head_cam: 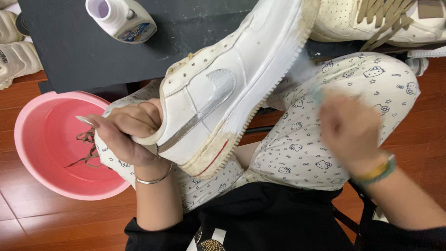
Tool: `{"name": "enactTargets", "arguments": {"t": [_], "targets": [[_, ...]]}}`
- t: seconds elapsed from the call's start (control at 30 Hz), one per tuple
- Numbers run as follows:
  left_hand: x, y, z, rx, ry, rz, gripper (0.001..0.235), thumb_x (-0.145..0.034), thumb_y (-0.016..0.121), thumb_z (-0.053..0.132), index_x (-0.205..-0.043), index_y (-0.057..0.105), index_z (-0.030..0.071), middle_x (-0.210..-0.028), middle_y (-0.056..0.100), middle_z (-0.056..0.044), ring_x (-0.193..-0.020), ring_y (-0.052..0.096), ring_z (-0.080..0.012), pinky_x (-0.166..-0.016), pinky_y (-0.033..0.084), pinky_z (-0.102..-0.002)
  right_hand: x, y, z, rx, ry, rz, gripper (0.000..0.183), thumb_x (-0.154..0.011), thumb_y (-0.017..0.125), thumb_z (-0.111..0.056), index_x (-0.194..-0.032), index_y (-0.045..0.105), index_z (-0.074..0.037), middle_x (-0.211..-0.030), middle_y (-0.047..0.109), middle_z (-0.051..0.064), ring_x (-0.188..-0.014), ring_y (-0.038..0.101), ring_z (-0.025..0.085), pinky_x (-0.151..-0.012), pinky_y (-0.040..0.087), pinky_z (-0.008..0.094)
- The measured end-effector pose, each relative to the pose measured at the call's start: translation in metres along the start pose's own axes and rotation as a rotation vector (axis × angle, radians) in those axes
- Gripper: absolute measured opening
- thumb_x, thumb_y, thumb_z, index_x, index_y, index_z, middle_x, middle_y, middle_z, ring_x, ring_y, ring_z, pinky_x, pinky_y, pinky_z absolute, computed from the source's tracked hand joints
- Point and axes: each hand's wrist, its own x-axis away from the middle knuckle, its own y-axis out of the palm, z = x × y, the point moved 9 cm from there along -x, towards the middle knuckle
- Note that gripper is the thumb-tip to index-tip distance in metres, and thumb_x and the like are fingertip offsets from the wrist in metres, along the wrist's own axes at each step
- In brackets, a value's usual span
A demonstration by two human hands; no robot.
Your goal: The person removes the laces from a white sneaker and places them in a pink basin. Then, using a toothbrush and a white cleaning liquid, the person scrubs the shoe's upper and sole.
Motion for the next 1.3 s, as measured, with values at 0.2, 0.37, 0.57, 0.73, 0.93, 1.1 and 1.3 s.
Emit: {"name": "enactTargets", "arguments": {"t": [0.2,0.37,0.57,0.73,0.93,1.1,1.3], "targets": [[-0.001,0.006,0.003,-0.008,0.054,-0.067,0.066,-0.112,0.025,0.046,-0.057,0.035,0.011,-0.047,0.031,-0.002,-0.038,0.024,-0.0148,-0.044,0.031,-0.03,0.004,0.0,0.011,-0.124,0.144,-0.118,0.008,-0.105,0.062,-0.013,-0.112,0.066,-0.011,-0.083,0.065,0.005,-0.063,0.058,0.013,-0.052,0.046,0.028],[-0.003,0.002,0.002,-0.012,0.027,0.004,0.067,-0.11,0.027,0.047,-0.054,0.035,0.01,-0.048,0.031,-0.001,-0.038,0.023,-0.0146,-0.044,0.03,-0.029,-0.015,-0.016,0.021,0.018,0.162,-0.053,0.01,-0.113,0.062,-0.015,-0.116,0.069,-0.008,-0.073,0.061,0.006,-0.059,0.058,0.017,-0.056,0.046,0.031],[-0.006,0.016,0.006,-0.126,0.045,-0.11,0.072,-0.114,0.027,0.042,-0.049,0.029,0.01,-0.045,0.03,-0.002,-0.035,0.023,-0.0145,-0.041,0.03,-0.028,-0.03,-0.018,0.038,-0.006,0.185,-0.09,0.017,-0.113,0.058,-0.017,-0.1,0.067,-0.009,-0.07,0.06,0.006,-0.056,0.058,0.016,-0.054,0.047,0.031],[-0.004,0.009,0.013,-0.092,0.049,-0.059,0.067,-0.113,0.031,0.036,-0.051,0.029,0.011,-0.041,0.028,-0.002,-0.035,0.02,-0.0128,-0.04,0.028,-0.027,-0.023,-0.026,0.01,0.013,-0.076,-0.019,0.015,-0.109,0.058,-0.015,-0.11,0.071,-0.007,-0.079,0.068,0.01,-0.057,0.057,0.019,-0.052,0.048,0.033],[-0.008,0.018,0.016,-0.142,0.096,-0.143,0.068,-0.11,0.033,0.036,-0.047,0.035,0.011,-0.042,0.031,-0.001,-0.033,0.023,-0.0126,-0.04,0.03,-0.028,-0.042,-0.021,0.058,-0.021,-0.001,-0.041,0.019,-0.108,0.056,-0.01,-0.103,0.071,0.0,-0.063,0.059,0.006,-0.048,0.053,0.012,-0.04,0.041,0.023],[-0.005,-0.004,0.015,-0.077,0.087,-0.161,0.07,-0.112,0.029,0.041,-0.049,0.036,0.013,-0.043,0.03,0.001,-0.034,0.021,-0.0115,-0.04,0.03,-0.027,-0.023,-0.017,0.046,-0.126,-0.033,-0.11,0.022,-0.104,0.057,-0.014,-0.087,0.068,-0.006,-0.056,0.053,0.002,-0.045,0.049,0.01,-0.042,0.038,0.024],[-0.003,-0.018,0.015,-0.082,0.094,-0.137,0.069,-0.109,0.028,0.041,-0.048,0.039,0.012,-0.039,0.033,0.001,-0.034,0.022,-0.0124,-0.04,0.031,-0.03,-0.03,-0.037,0.051,-0.071,-0.165,0.005,0.025,-0.115,0.052,-0.012,-0.098,0.067,-0.002,-0.069,0.057,0.003,-0.055,0.052,0.008,-0.049,0.041,0.02]]}}
